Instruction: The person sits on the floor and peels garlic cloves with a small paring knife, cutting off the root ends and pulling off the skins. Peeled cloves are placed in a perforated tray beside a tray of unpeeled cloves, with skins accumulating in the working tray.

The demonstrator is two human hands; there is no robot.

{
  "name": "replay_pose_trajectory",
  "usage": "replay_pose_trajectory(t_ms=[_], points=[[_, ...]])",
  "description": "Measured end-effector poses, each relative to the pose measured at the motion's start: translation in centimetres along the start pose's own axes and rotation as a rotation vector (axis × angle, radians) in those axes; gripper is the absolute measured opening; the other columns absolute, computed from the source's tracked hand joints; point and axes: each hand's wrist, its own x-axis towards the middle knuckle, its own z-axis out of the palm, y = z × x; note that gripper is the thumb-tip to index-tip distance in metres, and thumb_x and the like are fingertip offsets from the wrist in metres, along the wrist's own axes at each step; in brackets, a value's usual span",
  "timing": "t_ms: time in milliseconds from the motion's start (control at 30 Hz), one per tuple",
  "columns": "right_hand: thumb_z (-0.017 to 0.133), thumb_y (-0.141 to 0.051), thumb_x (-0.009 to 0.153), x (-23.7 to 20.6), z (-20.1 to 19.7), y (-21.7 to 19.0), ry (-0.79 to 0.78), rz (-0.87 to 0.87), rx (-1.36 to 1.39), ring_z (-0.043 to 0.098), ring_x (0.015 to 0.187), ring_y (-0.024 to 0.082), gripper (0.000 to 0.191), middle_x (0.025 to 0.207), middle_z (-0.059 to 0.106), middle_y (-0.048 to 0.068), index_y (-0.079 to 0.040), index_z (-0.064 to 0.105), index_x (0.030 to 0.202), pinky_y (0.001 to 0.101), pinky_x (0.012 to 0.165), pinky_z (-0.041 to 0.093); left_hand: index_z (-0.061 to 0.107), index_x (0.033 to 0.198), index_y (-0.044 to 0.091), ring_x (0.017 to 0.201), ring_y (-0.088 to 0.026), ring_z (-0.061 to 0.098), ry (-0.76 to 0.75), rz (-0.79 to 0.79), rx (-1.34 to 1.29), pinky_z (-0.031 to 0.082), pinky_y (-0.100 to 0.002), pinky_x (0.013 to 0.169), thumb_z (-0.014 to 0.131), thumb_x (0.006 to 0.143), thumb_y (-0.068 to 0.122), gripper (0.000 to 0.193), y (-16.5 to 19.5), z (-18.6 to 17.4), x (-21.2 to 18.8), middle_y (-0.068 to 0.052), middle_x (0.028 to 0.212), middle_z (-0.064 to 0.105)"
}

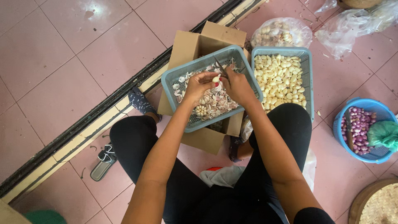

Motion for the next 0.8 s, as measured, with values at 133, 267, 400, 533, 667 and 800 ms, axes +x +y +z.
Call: replay_pose_trajectory(t_ms=[133,267,400,533,667,800], points=[[0.068,-0.005,0.095,0.1,0.4,0.3,0.074,-0.075,-0.057,0.067,0.083,0.048,0.019,0.085,0.066,0.028,0.004,0.055,0.106,0.0524,0.071,0.051,0.074,0.118,-0.003,0.101,-0.017,0.073,0.017,0.012,0.075,0.060,-0.030,0.091,0.079,0.083,-0.007,0.036,-0.1,0.0,0.0,-0.012,0.111,0.077],[0.070,-0.005,0.093,-0.1,0.4,0.5,0.085,-0.054,-0.017,0.067,0.080,0.048,0.023,0.082,0.066,0.029,0.005,0.060,0.110,0.0499,0.069,0.052,0.075,0.117,-0.003,0.100,-0.017,0.074,0.064,0.036,0.057,0.061,-0.029,0.091,0.079,0.085,-0.005,0.033,0.0,0.0,0.0,-0.012,0.110,0.078],[0.068,-0.006,0.094,-0.1,0.4,1.1,0.097,0.016,0.068,0.074,0.083,0.041,0.024,0.089,0.072,0.026,0.006,0.060,0.113,0.0447,0.074,0.057,0.073,0.115,-0.003,0.098,-0.017,0.073,0.079,0.064,0.080,0.062,-0.029,0.089,0.080,0.083,-0.007,0.033,0.3,0.2,0.0,-0.012,0.108,0.077],[0.072,-0.007,0.090,-0.1,0.4,1.6,0.155,0.043,0.099,0.075,0.085,0.038,0.035,0.093,0.073,0.025,0.008,0.060,0.119,0.0428,0.074,0.058,0.072,0.115,-0.002,0.100,-0.016,0.074,0.052,0.091,0.126,0.064,-0.029,0.091,0.079,0.082,-0.008,0.034,0.7,0.9,-0.2,-0.011,0.109,0.076],[0.073,-0.008,0.090,-0.1,0.4,1.5,0.122,0.113,0.083,0.076,0.085,0.035,0.024,0.093,0.075,0.023,0.005,0.065,0.109,0.0419,0.075,0.058,0.073,0.115,0.000,0.099,-0.015,0.073,0.037,0.107,0.240,0.064,-0.029,0.091,0.080,0.081,-0.008,0.035,1.6,1.2,-0.6,-0.008,0.109,0.077],[0.072,-0.006,0.089,-0.2,0.2,1.0,0.128,0.057,0.115,0.076,0.085,0.035,0.024,0.091,0.074,0.023,0.005,0.064,0.109,0.0412,0.075,0.058,0.075,0.115,0.004,0.099,-0.014,0.074,0.027,0.153,0.371,0.064,-0.028,0.092,0.083,0.080,-0.006,0.038,2.5,1.8,-0.8,-0.007,0.111,0.077]])
